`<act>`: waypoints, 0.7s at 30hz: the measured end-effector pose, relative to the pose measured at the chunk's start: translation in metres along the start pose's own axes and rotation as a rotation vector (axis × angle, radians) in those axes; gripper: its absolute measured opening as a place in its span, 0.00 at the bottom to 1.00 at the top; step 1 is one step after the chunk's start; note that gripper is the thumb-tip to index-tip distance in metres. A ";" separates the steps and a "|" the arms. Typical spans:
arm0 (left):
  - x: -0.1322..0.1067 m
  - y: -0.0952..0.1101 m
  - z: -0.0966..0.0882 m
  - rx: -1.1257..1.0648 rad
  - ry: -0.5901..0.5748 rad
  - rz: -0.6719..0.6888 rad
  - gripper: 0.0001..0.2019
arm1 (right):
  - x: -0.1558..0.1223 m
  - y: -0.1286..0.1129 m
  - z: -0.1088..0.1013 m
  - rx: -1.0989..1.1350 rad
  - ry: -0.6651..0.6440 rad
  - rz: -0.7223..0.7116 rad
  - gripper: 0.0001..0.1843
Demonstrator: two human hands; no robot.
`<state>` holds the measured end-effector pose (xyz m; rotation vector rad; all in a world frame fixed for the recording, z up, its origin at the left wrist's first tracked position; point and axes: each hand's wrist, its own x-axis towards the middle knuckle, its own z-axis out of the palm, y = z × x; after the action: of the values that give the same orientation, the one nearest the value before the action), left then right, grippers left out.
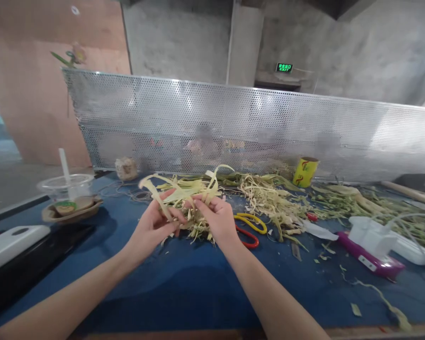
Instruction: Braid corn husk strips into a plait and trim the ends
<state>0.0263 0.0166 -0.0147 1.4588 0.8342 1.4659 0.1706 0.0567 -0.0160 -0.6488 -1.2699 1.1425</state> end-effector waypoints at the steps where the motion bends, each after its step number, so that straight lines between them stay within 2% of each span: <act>1: -0.003 0.000 -0.001 -0.055 -0.093 0.050 0.37 | 0.002 0.001 -0.001 0.031 0.034 0.021 0.11; 3: -0.007 0.000 -0.004 -0.175 -0.229 0.176 0.38 | 0.005 0.002 -0.003 0.088 0.086 0.076 0.12; 4: -0.009 0.000 -0.005 -0.192 -0.226 0.233 0.38 | 0.006 0.002 -0.004 0.108 0.101 0.111 0.13; 6: -0.011 0.002 -0.007 -0.186 -0.146 0.305 0.38 | 0.006 0.001 -0.004 0.119 0.118 0.165 0.14; 8: -0.010 0.005 -0.008 -0.182 -0.062 0.290 0.39 | 0.007 0.001 -0.005 0.102 0.117 0.187 0.15; 12: -0.005 0.014 -0.008 -0.229 -0.023 0.138 0.37 | 0.007 0.005 -0.006 0.040 0.076 0.221 0.17; 14: -0.001 0.016 -0.006 -0.157 0.089 0.103 0.34 | 0.006 0.007 -0.005 0.001 0.065 0.219 0.16; 16: 0.002 0.012 -0.002 -0.037 0.143 -0.016 0.36 | 0.005 0.008 -0.004 -0.041 0.047 0.202 0.16; 18: 0.003 0.005 0.003 0.038 0.088 -0.188 0.39 | 0.003 0.009 -0.003 -0.085 0.017 0.191 0.15; 21: 0.001 -0.007 0.009 0.029 0.007 -0.321 0.41 | 0.000 0.010 -0.002 -0.284 0.003 0.051 0.10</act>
<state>0.0359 0.0193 -0.0201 1.2727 1.0445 1.2215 0.1694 0.0607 -0.0257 -0.8966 -1.4338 1.0097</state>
